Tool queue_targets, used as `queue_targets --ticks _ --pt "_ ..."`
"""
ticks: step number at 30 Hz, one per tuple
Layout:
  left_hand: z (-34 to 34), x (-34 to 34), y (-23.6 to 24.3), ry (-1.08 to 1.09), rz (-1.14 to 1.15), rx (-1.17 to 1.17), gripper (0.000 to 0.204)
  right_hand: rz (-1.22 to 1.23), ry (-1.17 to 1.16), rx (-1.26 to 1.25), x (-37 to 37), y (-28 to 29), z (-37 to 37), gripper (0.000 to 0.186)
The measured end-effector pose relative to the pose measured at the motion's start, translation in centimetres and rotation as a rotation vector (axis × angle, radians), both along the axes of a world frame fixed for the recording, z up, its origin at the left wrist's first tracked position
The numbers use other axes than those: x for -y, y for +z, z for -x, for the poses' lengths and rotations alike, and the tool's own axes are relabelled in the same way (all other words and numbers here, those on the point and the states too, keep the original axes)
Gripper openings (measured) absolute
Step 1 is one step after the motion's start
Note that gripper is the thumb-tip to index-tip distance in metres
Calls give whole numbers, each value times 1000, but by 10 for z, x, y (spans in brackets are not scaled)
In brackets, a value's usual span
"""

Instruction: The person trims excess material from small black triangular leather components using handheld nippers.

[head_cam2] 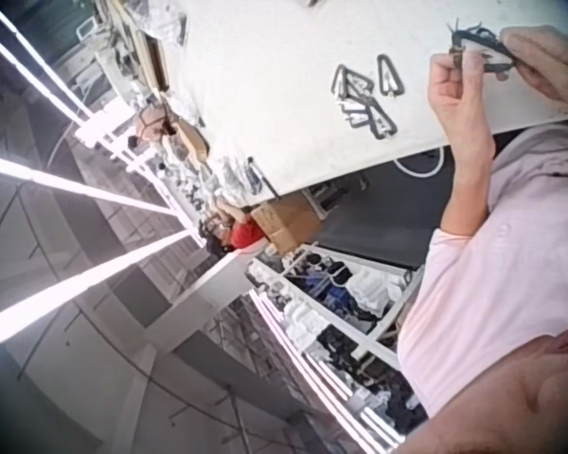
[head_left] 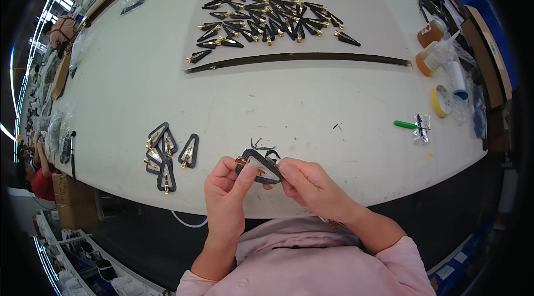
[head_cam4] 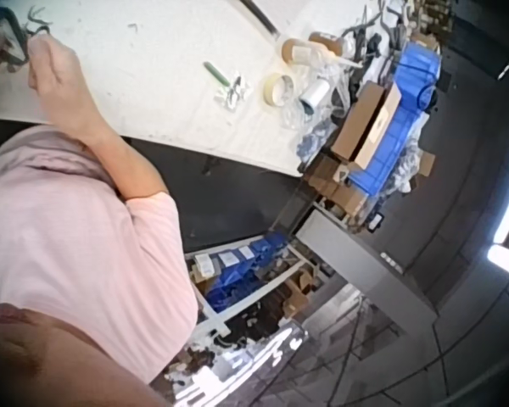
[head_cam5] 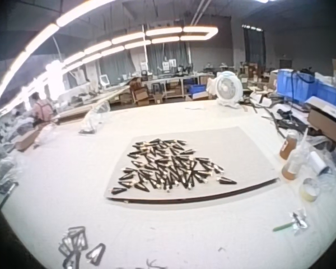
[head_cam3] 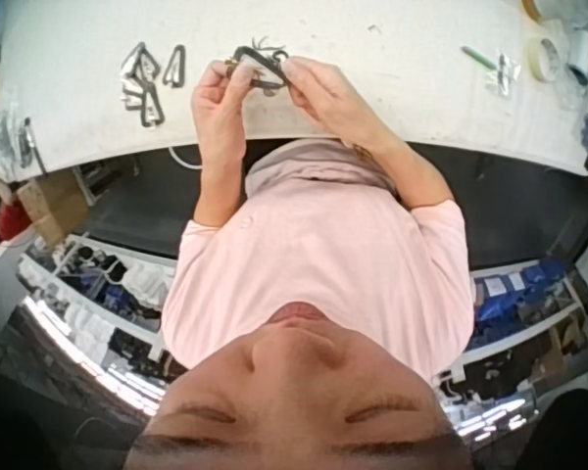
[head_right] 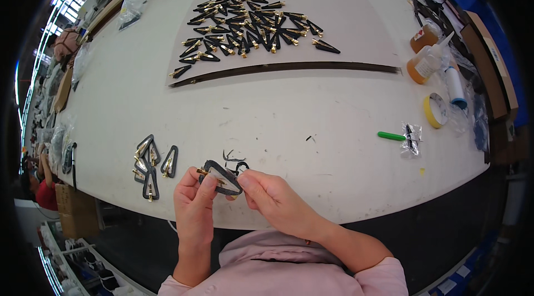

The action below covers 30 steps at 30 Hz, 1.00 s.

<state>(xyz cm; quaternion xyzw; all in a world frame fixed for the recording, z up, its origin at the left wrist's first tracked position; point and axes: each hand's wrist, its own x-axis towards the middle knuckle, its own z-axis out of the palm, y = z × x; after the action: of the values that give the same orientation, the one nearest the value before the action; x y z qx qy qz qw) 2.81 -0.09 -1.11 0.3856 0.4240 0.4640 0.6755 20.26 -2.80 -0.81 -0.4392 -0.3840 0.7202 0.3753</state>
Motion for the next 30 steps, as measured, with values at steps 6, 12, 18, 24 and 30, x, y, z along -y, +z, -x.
queue_targets --ticks 6,12,18,24,30 --pt "-2 -5 1 79 25 -14 9 -122 -140 143 -4 -7 -8 32" --pt "13 -16 6 70 -15 -108 20 -328 -170 618 -13 13 -28 22" --pt "30 -8 7 -236 -390 -507 18 -529 13 966 -32 25 -22 23" --pt "14 -17 -12 -206 -178 -272 20 -713 72 1040 -43 12 -19 23" --pt "5 -28 -16 -194 -102 -199 17 -886 -2 1049 -35 0 -16 18"
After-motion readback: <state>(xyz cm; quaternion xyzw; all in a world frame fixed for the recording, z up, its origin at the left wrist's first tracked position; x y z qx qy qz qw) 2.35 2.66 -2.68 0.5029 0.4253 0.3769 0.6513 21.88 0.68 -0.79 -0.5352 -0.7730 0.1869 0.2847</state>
